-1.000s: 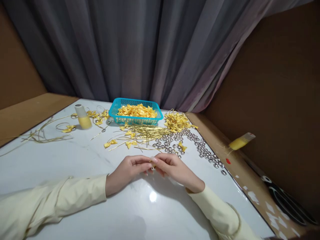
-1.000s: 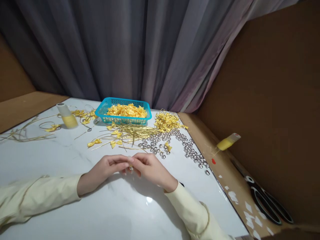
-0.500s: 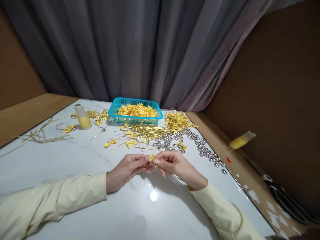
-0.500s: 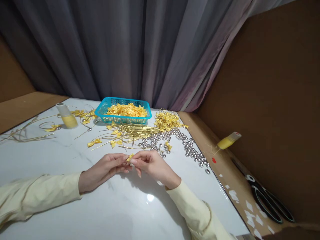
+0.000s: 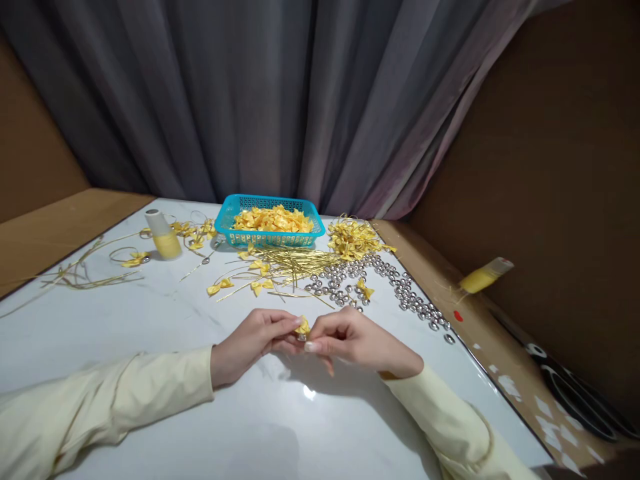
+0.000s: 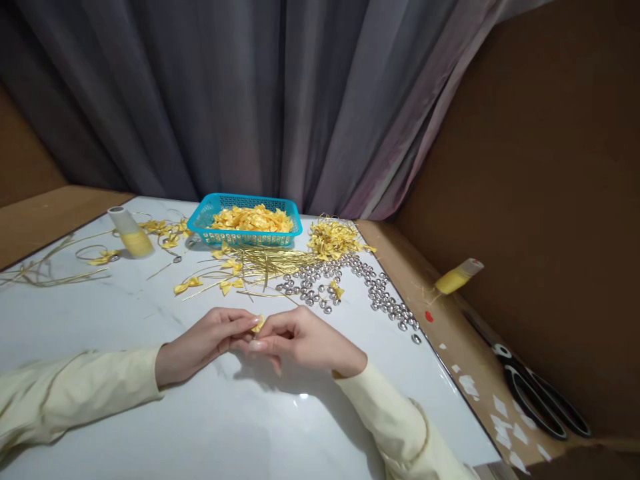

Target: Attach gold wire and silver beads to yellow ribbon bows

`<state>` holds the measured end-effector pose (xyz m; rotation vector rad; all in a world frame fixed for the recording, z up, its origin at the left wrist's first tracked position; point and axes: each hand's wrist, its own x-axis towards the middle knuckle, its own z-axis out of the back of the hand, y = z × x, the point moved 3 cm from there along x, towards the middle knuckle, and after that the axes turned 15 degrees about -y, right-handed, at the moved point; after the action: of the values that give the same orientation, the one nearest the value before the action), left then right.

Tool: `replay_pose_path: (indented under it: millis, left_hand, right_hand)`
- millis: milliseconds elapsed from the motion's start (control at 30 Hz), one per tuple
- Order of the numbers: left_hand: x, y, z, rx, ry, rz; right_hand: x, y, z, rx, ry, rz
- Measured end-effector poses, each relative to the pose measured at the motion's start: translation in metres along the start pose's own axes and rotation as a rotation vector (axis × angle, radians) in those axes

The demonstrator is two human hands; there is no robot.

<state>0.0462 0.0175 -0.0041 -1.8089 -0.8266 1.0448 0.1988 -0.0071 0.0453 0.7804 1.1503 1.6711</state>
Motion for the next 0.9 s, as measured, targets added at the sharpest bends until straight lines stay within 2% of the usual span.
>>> replay_pose_path:
  millis: [133, 200, 300, 400, 533, 667, 900]
  left_hand:
    - [0.001, 0.000, 0.001, -0.006, -0.107, 0.001]
    - [0.001, 0.000, 0.002, 0.013, -0.143, -0.023]
    - [0.001, -0.001, 0.002, 0.087, -0.180, -0.095]
    - [-0.001, -0.002, 0.001, 0.175, -0.181, -0.162]
    - [-0.004, -0.001, -0.002, 0.180, -0.082, -0.157]
    - [-0.005, 0.003, -0.005, 0.187, 0.013, -0.098]
    - [-0.001, 0.002, -0.001, 0.181, -0.026, -0.156]
  right_hand:
    - [-0.002, -0.004, 0.019, -0.253, -0.177, -0.048]
    - [0.000, -0.007, 0.020, -0.347, -0.221, -0.036]
    - [0.002, -0.012, 0.010, -0.341, -0.152, -0.060]
    - [0.004, -0.016, 0.001, -0.234, -0.085, -0.118]
    - [0.005, -0.017, 0.000, -0.075, -0.021, -0.151]
    - [0.005, -0.016, 0.002, -0.023, -0.006, -0.146]
    - [0.006, -0.019, 0.002, -0.094, -0.072, -0.153]
